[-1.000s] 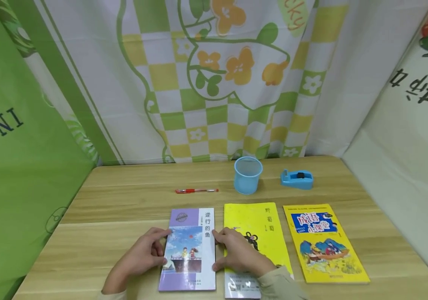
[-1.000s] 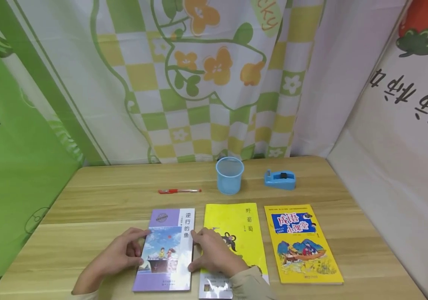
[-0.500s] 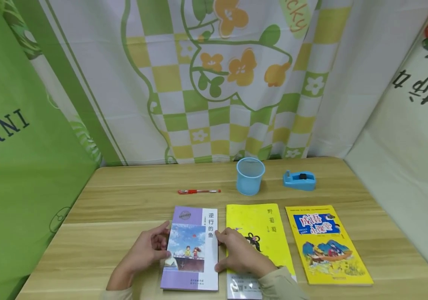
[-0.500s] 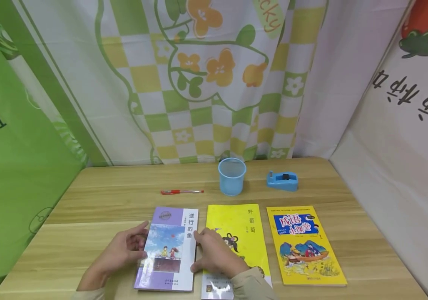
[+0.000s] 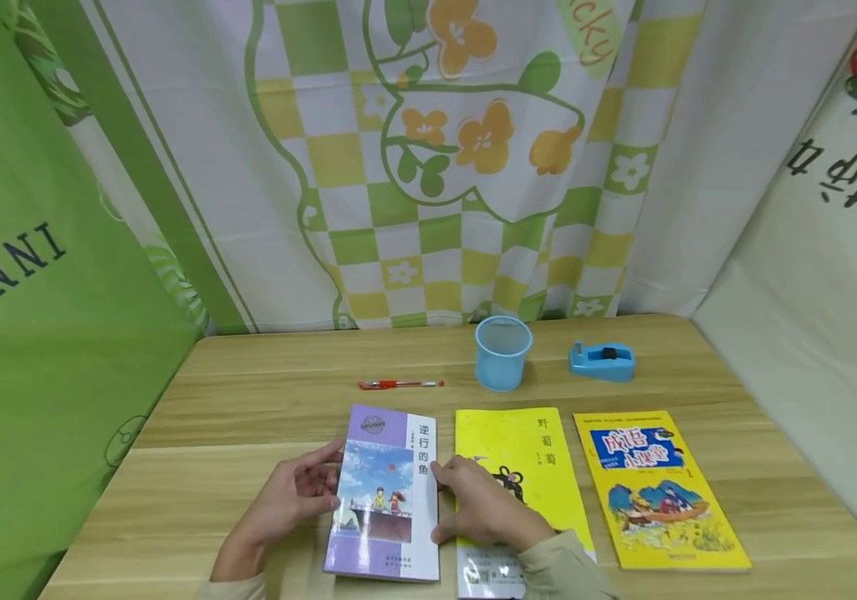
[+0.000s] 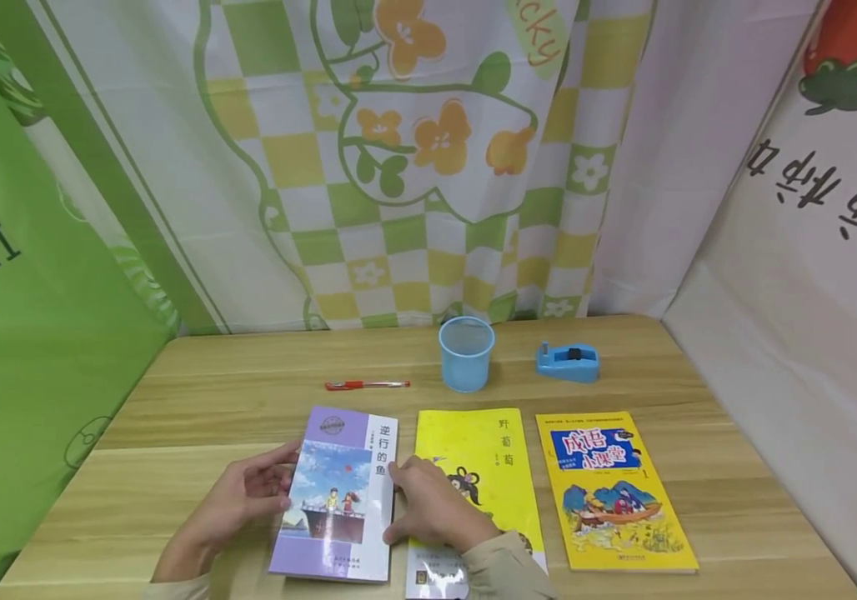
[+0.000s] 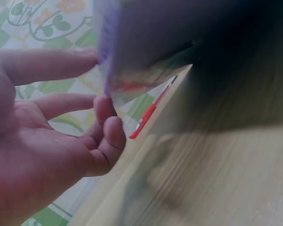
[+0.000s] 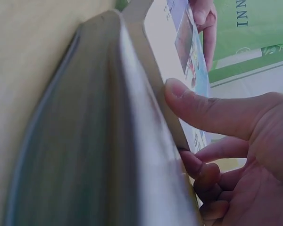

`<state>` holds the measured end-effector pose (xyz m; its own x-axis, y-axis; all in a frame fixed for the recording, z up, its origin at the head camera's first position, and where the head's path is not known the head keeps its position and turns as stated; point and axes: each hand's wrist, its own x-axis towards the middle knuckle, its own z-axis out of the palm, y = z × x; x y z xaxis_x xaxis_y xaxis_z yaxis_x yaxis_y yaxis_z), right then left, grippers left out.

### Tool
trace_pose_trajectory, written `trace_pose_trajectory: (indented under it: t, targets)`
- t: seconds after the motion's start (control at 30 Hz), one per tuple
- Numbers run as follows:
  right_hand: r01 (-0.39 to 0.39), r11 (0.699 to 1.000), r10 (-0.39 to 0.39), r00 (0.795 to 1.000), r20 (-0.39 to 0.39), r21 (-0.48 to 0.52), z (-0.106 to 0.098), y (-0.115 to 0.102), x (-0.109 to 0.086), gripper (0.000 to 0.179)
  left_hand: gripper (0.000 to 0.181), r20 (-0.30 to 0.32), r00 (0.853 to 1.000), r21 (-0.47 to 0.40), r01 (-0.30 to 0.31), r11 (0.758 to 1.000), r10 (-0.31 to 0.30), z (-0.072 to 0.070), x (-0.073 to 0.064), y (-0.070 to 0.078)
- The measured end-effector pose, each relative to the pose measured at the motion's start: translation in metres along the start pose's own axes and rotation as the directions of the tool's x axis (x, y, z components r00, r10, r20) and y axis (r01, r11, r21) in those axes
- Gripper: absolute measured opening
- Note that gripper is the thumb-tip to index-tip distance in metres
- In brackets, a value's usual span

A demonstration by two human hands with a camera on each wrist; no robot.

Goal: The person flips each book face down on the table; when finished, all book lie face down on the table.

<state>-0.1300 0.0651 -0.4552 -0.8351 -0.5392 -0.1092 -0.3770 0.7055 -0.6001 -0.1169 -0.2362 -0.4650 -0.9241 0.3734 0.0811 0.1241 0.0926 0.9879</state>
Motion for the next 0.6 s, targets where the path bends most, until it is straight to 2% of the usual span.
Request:
trace_pose_trajectory:
  t: [0.1, 0.2, 0.37, 0.5, 0.6]
  targets:
    - [-0.011, 1.000, 0.010, 1.000, 0.014, 0.006, 0.0009, -0.0006, 0.0013, 0.094, 0.077, 0.000, 0.999, -0.094, -0.048, 0.994, 0.048, -0.0002, -0.0001, -0.0012]
    - [0.006, 1.000, -0.005, 1.000, 0.018, -0.001, 0.0028, -0.0004, 0.0031, 0.094, 0.072, 0.007, 0.992, -0.186, -0.126, 0.974, 0.130, -0.0001, 0.0005, -0.0035]
    - [0.044, 0.998, -0.044, 0.999, 0.008, -0.033, 0.0066, -0.0012, 0.0052, 0.093, 0.068, 0.021, 0.973, -0.252, -0.218, 0.943, 0.230, 0.0004, 0.0019, -0.0037]
    - [0.055, 0.998, -0.055, 0.998, 0.006, -0.011, 0.0084, -0.0019, 0.0053, 0.092, 0.067, 0.037, 0.959, -0.289, -0.260, 0.921, 0.282, 0.0012, 0.0035, -0.0028]
    - [0.055, 0.998, -0.055, 0.998, 0.001, 0.007, 0.0084, -0.0022, 0.0049, 0.092, 0.066, 0.057, 0.954, -0.352, -0.256, 0.900, 0.294, 0.0015, 0.0040, -0.0033]
